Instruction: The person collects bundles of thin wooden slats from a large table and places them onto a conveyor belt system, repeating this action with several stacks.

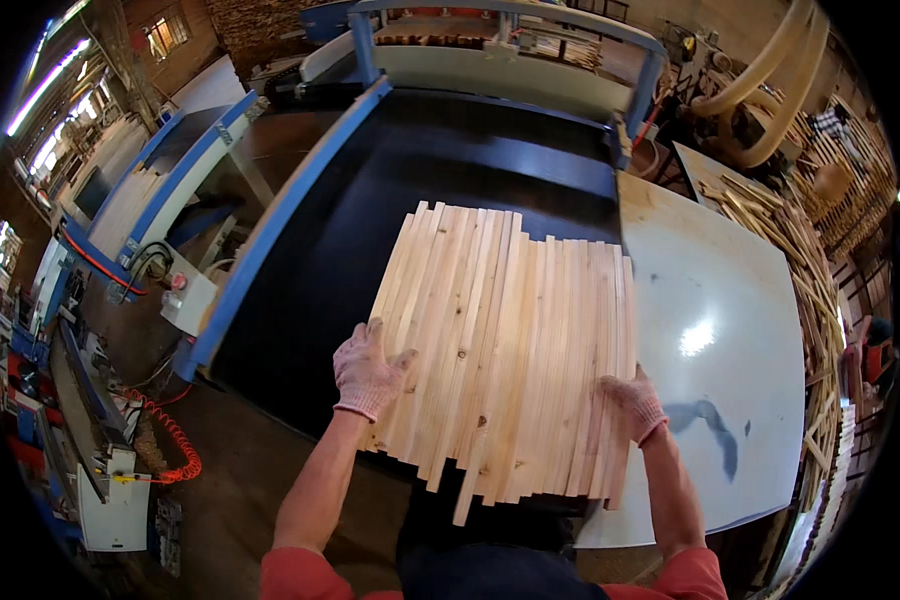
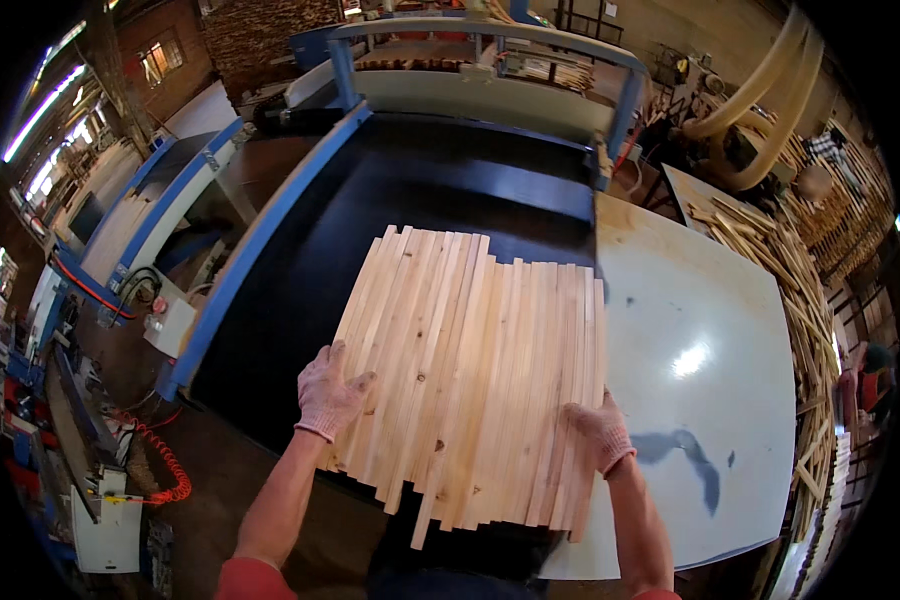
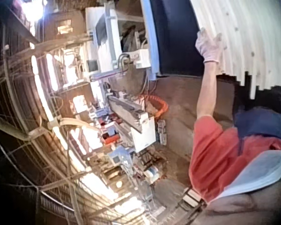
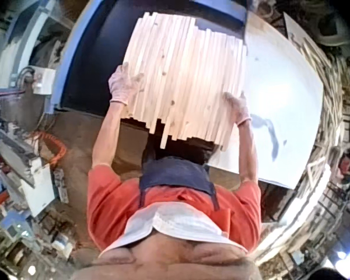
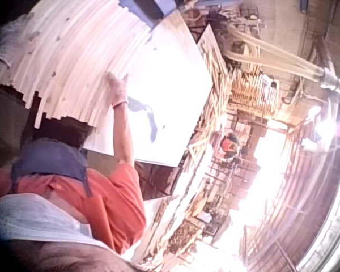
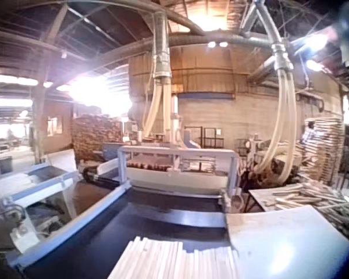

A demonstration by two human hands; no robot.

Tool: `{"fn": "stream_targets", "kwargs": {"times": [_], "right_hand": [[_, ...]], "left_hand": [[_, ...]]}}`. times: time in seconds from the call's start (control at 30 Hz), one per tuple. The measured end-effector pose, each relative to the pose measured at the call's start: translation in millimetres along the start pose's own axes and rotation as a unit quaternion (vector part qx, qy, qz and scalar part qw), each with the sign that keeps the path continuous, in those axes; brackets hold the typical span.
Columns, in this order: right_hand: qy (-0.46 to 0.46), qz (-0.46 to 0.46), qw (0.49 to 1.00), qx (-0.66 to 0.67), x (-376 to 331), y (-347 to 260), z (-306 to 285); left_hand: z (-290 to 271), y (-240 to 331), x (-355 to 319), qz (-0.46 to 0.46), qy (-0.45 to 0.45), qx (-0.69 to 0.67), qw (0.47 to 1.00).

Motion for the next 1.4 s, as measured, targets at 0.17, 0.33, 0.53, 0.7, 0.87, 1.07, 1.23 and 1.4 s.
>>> {"fn": "stream_targets", "kwargs": {"times": [0.17,0.33,0.53,0.7,0.87,1.07,1.23,1.4], "right_hand": [[-0.042,-0.024,0.998,0.046,32.0,46.1,149.5],[-0.076,-0.028,0.993,0.081,48.5,73.4,270.3],[-0.018,-0.020,0.998,-0.061,47.0,74.0,317.5],[-0.039,0.057,0.839,-0.540,39.2,47.8,310.0],[-0.023,-0.030,0.826,-0.562,17.2,36.5,306.6],[-0.047,-0.192,0.901,-0.386,-20.8,39.3,279.9],[-0.087,-0.087,0.956,-0.268,-51.7,87.0,241.4],[-0.254,-0.103,0.940,-0.202,-122.4,115.8,196.9]], "left_hand": [[-4.3,-134.1,59.4,-0.045,-0.008,0.116,0.992],[-3.8,-234.1,103.9,-0.091,-0.025,0.123,0.988],[-10.6,-251.3,109.4,-0.092,-0.007,0.166,0.982],[-15.3,-228.3,120.7,-0.077,-0.056,0.154,0.983],[-17.4,-116.5,125.0,0.082,0.025,0.089,0.992],[11.5,-92.7,130.6,0.114,0.007,0.131,0.985],[34.7,-103.9,123.0,0.219,0.181,0.072,0.956],[69.3,-134.6,147.4,0.184,0.209,0.132,0.951]]}}
Point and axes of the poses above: each hand's wrist, its own x-axis towards the middle knuckle, its own z-axis out of the palm, y = z × x, the point moved 10 cm from there along x, towards the middle knuckle, and after that the axes turned 12 degrees about x, right-handed, at the moved point
